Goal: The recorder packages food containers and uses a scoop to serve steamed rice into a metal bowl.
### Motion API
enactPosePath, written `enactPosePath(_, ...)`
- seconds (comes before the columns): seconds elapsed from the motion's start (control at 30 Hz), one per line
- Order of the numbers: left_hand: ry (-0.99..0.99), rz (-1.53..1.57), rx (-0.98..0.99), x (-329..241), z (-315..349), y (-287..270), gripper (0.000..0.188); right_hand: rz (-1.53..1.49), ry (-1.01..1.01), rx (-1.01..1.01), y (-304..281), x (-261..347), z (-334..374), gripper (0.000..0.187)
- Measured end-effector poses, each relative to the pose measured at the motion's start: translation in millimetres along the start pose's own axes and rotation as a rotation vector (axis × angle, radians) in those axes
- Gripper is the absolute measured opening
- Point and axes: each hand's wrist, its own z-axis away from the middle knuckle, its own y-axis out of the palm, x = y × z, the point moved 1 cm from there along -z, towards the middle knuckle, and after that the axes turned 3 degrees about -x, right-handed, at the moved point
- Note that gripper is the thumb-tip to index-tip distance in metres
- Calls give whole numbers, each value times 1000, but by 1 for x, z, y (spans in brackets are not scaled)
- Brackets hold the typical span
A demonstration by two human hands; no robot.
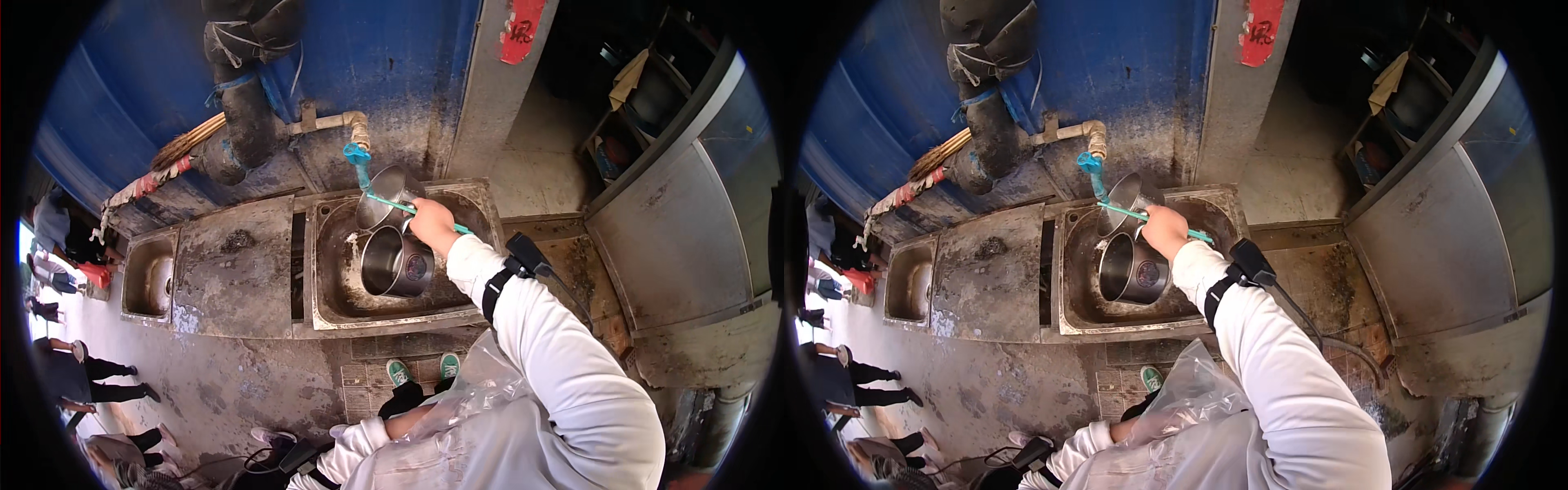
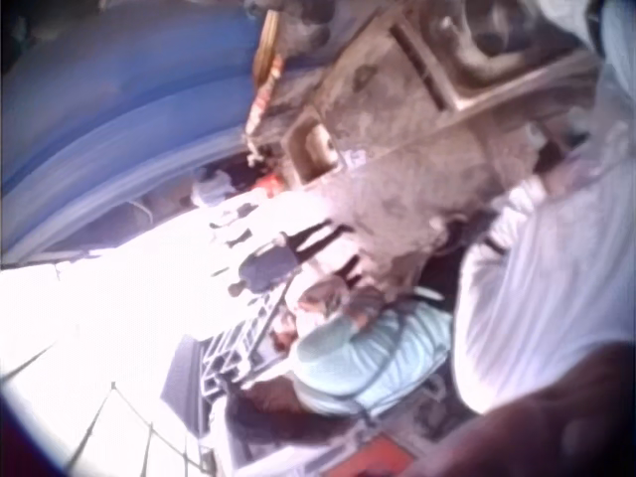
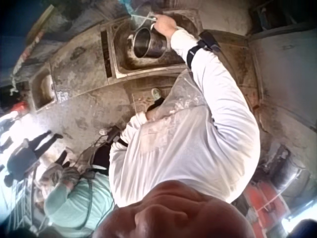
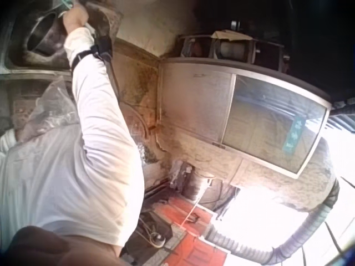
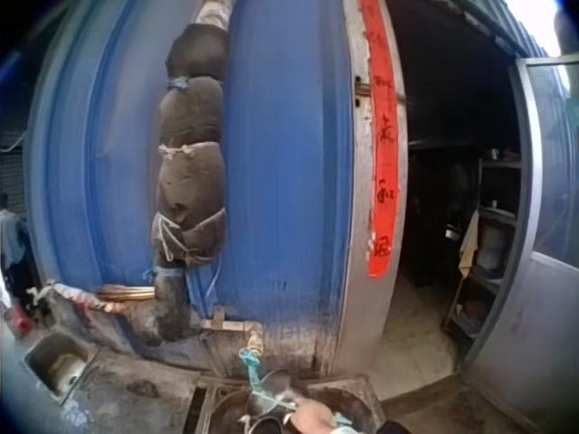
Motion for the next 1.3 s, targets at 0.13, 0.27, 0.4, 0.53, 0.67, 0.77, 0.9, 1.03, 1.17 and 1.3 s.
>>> enactPosePath(0.13, -6, 88, -335, -50, 50, 15, 34, -221, 239, -104, 15, 10, -11, 17)
enactPosePath(0.27, -683, -827, -810, -82, 122, 15, 23, -184, 309, -123, 22, -6, -32, 19)
enactPosePath(0.4, -647, -1490, -836, -173, 144, -19, 18, -143, 330, -133, 23, -3, -37, 27)
enactPosePath(0.53, -332, -1954, -690, -246, 98, -93, 11, -161, 286, -117, 7, -9, -43, 32)
enactPosePath(0.67, -458, -1757, -502, -275, 41, -186, 24, -97, 228, -81, -16, -2, -38, 32)
enactPosePath(0.77, -347, -1789, -436, -304, -48, -232, 28, 25, 169, -78, -27, -1, -33, 28)
enactPosePath(0.9, -398, -1810, -283, -311, -137, -259, 30, 26, 240, -60, -29, 14, -32, 29)
enactPosePath(1.03, -319, -1969, -224, -287, -173, -290, 30, 8, 286, -77, -24, 14, -37, 24)
enactPosePath(1.17, -52, -1930, -316, -276, -170, -300, 15, 33, 304, -128, -8, 12, -34, 16)
enactPosePath(1.3, 166, -2037, -373, -236, -131, -322, 12, 242, 120, -66, -33, -2, -24, 15)
